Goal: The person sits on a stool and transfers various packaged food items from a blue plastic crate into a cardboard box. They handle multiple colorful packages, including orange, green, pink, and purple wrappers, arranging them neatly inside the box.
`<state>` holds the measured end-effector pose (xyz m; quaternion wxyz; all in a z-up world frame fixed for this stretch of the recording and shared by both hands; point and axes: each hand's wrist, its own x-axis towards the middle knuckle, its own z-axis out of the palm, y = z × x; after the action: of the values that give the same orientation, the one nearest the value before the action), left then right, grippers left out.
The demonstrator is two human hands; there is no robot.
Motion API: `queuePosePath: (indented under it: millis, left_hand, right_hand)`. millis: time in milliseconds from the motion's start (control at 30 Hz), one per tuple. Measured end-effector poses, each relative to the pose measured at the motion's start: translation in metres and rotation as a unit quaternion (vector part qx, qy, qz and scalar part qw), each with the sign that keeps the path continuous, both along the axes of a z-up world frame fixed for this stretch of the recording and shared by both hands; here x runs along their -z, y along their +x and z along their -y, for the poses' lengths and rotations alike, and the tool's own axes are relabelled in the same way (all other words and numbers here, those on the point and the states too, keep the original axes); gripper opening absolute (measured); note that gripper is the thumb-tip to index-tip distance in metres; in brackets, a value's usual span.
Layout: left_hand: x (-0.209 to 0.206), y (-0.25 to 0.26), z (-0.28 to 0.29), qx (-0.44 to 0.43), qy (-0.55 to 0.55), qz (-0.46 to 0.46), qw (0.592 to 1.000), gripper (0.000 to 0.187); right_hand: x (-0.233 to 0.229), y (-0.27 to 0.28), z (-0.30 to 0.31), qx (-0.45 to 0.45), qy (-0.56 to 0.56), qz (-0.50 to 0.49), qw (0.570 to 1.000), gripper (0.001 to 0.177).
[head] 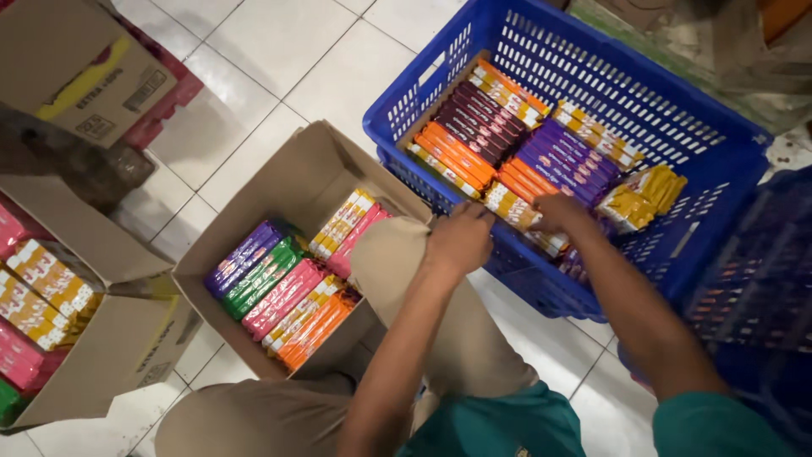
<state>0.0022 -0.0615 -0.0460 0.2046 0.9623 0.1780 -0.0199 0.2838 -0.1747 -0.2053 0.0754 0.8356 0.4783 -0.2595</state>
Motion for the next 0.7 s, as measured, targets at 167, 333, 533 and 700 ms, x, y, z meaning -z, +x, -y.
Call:
queuePosePath:
  millis: [167, 333, 533, 700]
  left_hand:
    - [-0.004, 0.004, 0.000, -0.004, 0.021, -0.013, 1.000, 0.045]
    - [-0.009, 0.003, -0.001, 0.000, 0.018, -0.010, 1.000, 0.046]
    - [-0.020, 0.000, 0.002, -0.002, 0.013, -0.023, 1.000, 0.045]
    - [-0.010, 0.007, 0.002, -0.017, 0.015, -0.016, 1.000, 0.041]
  right_hand:
    - [0.026, -0.002, 0.024, 0.035, -0.045, 0.005, 0.998, 0.096]
    - [0.002, -0.022, 0.018, 0.050, -0.061, 0.003, 0.997, 0.095]
    - [-0.023, -0.053, 0.017, 0.038, -0.023, -0.015, 0.999, 0.088]
    - [-0.058, -0.066, 0.002, 0.040, -0.036, -0.006, 0.999, 0.084]
